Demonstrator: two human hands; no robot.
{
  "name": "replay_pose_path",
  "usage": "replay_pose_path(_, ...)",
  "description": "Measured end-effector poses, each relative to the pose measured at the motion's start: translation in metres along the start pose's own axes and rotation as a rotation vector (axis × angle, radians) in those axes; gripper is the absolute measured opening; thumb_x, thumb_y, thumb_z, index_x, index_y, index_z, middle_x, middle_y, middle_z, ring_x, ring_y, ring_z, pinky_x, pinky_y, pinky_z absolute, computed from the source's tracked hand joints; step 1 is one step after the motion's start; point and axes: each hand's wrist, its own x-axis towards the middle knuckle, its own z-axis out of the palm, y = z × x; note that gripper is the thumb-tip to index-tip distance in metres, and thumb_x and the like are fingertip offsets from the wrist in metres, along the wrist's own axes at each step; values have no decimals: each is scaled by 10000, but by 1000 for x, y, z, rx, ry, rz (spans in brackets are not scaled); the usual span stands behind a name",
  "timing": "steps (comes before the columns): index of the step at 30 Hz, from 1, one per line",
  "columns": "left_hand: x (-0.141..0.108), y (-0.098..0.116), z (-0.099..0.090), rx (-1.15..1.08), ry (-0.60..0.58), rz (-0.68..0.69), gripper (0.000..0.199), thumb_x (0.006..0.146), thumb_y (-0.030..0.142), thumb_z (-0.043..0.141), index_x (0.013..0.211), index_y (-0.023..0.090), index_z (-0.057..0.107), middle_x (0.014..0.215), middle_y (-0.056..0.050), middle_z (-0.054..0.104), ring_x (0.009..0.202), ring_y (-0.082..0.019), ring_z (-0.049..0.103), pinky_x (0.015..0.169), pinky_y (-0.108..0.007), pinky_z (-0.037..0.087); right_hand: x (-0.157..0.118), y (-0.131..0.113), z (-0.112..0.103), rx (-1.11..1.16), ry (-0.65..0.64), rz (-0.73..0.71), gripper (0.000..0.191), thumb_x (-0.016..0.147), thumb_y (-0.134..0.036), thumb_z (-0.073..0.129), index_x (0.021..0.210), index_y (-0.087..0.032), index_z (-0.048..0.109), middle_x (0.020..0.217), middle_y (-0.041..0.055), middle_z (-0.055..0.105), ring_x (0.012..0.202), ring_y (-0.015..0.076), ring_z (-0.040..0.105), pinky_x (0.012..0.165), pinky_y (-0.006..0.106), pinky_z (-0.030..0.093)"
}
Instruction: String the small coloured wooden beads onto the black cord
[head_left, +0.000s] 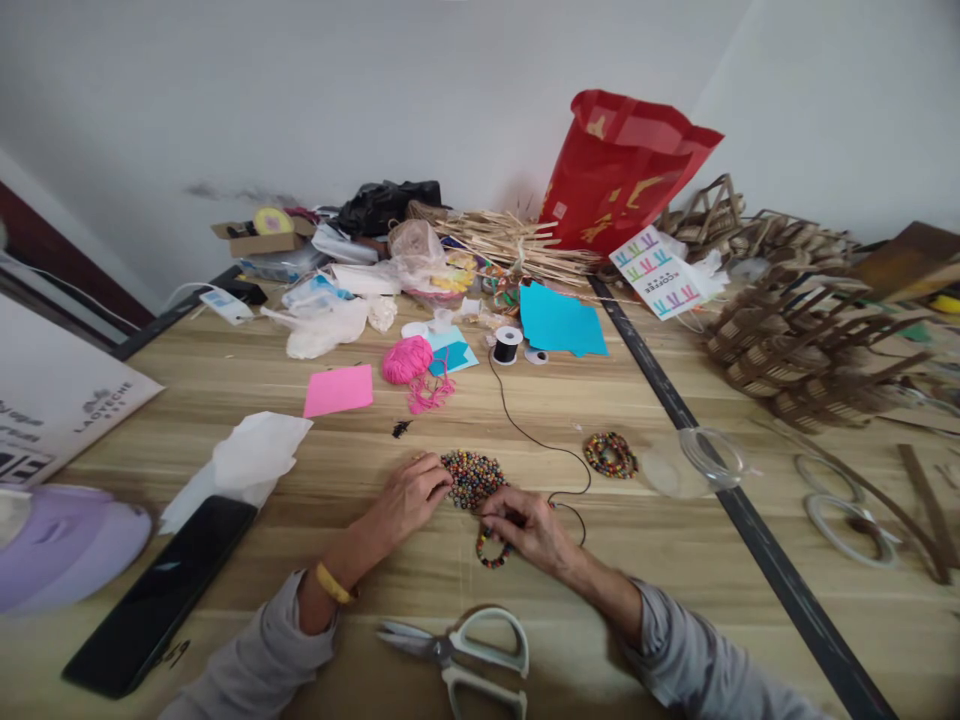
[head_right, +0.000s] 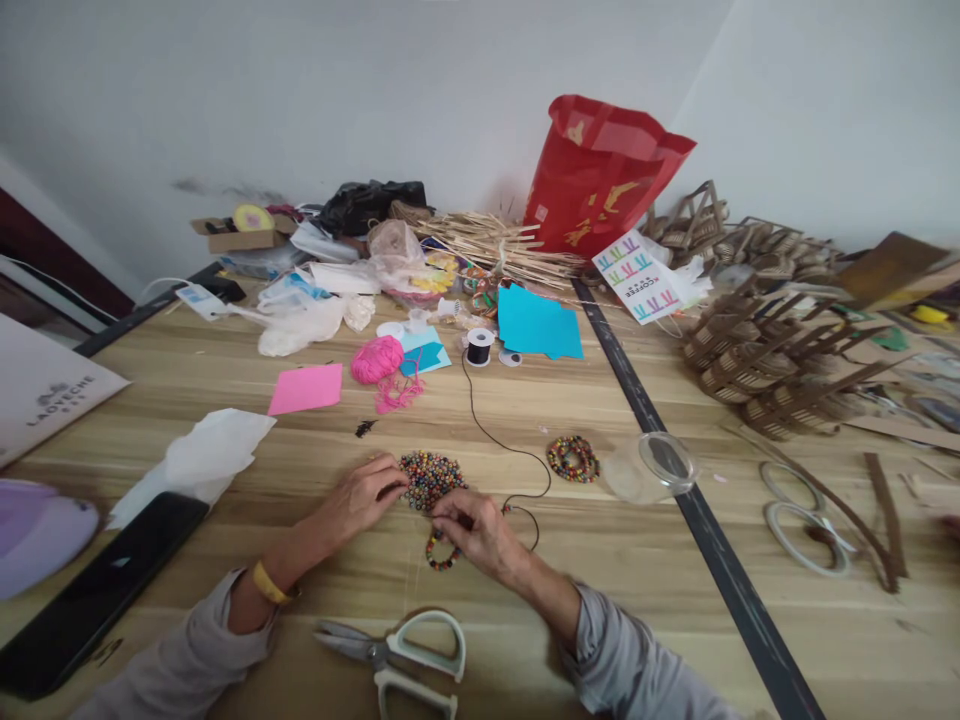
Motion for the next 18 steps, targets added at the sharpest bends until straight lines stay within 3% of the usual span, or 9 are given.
replay_pose_path(6, 4, 8, -6, -362, 140, -105, 87, 771, 140, 581, 731, 137, 658, 749, -52, 655, 727, -153, 597, 697, -254, 466, 2, -6, -3, -109, 3, -84, 204, 883, -310, 528, 779, -152, 603, 661, 10, 562, 562, 104, 510, 541, 212, 413)
replay_pose_path(11, 3, 14, 1, -803, -5, -333, 122, 696, 234, 668, 718, 114, 655, 699, -43, 680, 648, -137, 606, 639, -236, 470, 4, -7, -5, -133, 53, -156, 187, 876, -298, 537, 768, -160, 604, 723, 29, 559, 668, 132, 513, 607, 232, 411)
replay_pose_path(18, 3, 16, 16, -987, -107, -369, 206, 603, 279, 744, 694, 113, 661, 648, -21, 658, 591, -106, 564, 589, -214, 438, 2, -2, -3, -88, 42, -80, 187, 854, -308, 554, 763, -151, 597, 667, 4, 535, 585, 106, 472, 539, 205, 377)
